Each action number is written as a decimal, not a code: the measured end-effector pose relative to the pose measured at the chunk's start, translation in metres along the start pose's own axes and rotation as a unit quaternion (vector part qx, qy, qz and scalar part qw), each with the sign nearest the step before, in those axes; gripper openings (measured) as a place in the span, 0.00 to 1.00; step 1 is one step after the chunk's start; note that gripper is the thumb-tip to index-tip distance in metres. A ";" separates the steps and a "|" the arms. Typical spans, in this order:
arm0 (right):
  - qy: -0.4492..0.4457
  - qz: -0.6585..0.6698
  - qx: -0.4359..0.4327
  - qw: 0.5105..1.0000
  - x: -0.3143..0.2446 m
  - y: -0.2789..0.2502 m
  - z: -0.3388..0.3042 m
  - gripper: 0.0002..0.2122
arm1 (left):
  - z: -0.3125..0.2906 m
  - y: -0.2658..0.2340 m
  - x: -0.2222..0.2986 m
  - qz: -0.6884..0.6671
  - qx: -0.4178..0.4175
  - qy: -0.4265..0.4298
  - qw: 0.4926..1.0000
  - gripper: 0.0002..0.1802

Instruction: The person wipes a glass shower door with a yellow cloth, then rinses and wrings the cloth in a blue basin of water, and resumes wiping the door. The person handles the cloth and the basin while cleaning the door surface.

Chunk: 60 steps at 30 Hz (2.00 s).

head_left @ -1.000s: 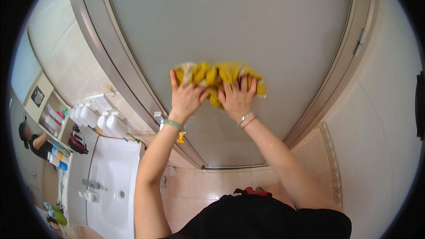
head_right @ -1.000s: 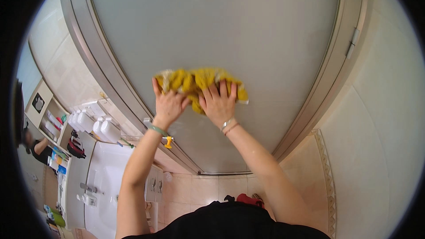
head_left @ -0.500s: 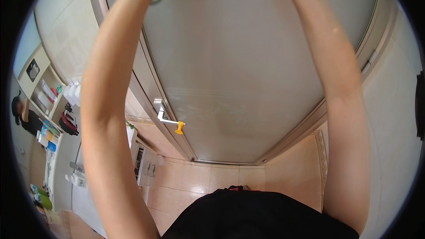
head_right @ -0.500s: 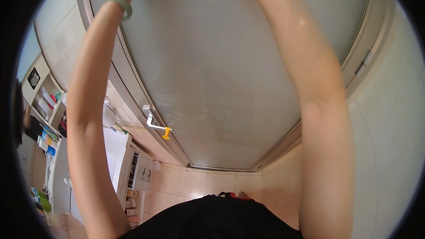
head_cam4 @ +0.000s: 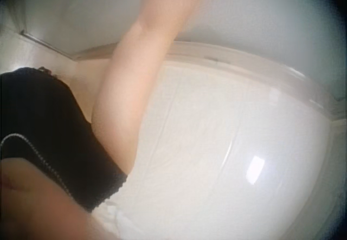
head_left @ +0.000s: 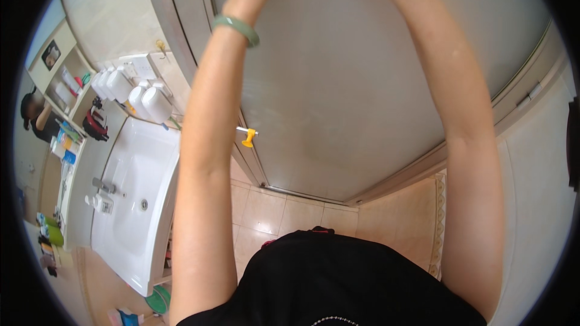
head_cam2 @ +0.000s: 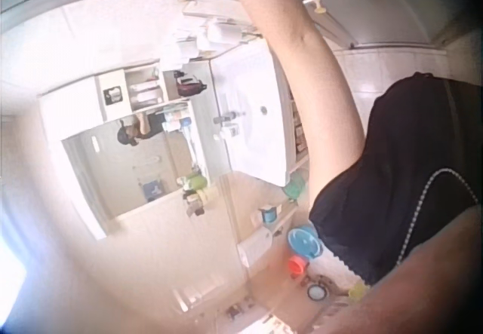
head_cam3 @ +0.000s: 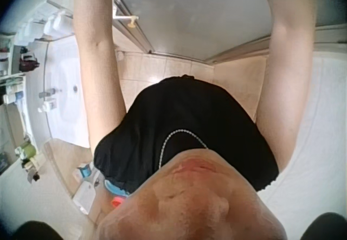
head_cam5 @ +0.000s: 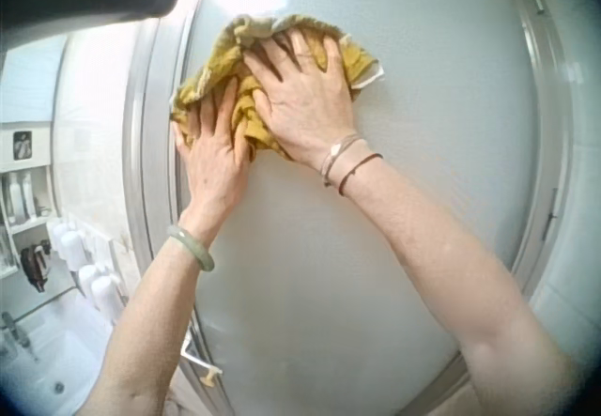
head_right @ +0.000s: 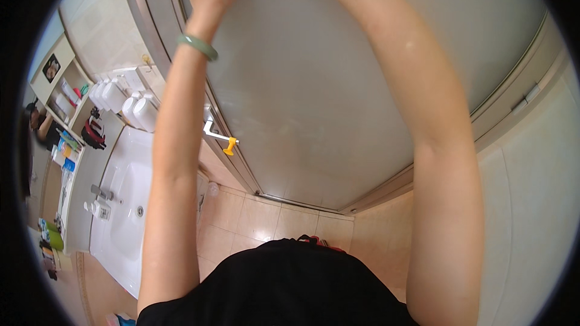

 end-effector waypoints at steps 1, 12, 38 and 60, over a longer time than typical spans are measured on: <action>0.005 0.060 0.009 0.998 -0.038 0.006 -0.007 0.23 | -0.029 -0.013 -0.026 0.041 -0.022 -0.014 0.999 0.31; -0.114 0.206 -0.195 0.952 -0.119 -0.043 -0.221 0.20 | -0.308 0.017 0.046 -0.081 -0.265 -0.214 0.937 0.35; 0.205 -0.004 -0.195 0.959 0.176 -0.094 -0.313 0.19 | -0.140 0.035 0.327 -0.208 -0.179 0.212 0.938 0.28; 0.639 0.132 -0.345 0.674 -0.043 -0.125 -0.549 0.28 | -0.367 0.046 0.288 -0.175 -0.442 0.465 0.747 0.23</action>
Point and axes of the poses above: each hand's wrist, its own z-axis towards the middle knuckle, its own y-axis out of the palm, x = y × z, the point moved 6 cm from there along z, towards the middle knuckle, and after that the axes turned 11 degrees about -x, right-handed, at the moved point
